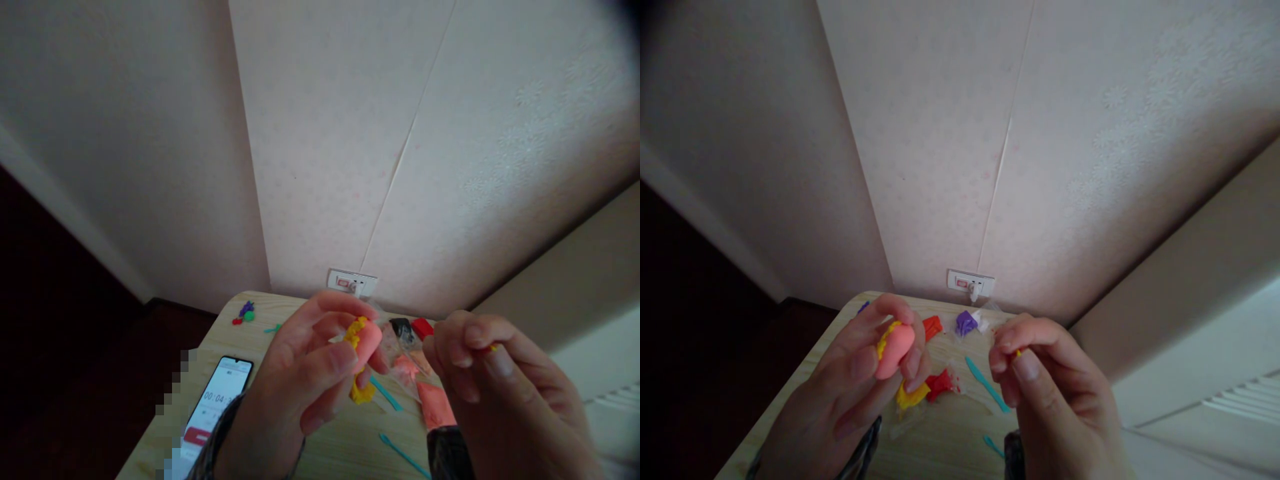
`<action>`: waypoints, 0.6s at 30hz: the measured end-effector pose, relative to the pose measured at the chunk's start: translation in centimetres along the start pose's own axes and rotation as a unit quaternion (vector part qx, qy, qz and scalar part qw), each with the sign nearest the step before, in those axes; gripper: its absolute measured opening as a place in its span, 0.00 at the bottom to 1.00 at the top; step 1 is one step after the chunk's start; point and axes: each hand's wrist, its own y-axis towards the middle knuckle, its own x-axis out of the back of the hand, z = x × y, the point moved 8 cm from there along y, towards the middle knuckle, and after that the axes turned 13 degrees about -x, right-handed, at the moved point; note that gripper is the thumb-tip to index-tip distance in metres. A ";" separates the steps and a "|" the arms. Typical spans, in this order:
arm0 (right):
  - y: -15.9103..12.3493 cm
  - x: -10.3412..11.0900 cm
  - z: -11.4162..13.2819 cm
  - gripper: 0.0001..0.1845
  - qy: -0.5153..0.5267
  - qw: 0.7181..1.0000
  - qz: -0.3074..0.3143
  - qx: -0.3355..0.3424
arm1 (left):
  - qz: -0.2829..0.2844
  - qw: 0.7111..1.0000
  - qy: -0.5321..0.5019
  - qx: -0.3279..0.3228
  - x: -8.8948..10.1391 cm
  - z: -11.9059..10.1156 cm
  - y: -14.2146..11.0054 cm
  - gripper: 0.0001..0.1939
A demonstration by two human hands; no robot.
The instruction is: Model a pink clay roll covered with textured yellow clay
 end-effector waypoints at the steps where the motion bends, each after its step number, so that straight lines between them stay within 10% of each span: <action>1: 0.1 0.1 0.0 0.09 0.001 1.000 0.001 -0.004 | 0.001 1.000 -0.001 0.001 0.0 0.0 0.0 0.09; 18: 0.5 -0.4 -1.5 0.10 0.095 0.990 0.058 -0.089 | 0.003 1.000 -0.024 0.009 0.0 0.2 -0.1 0.06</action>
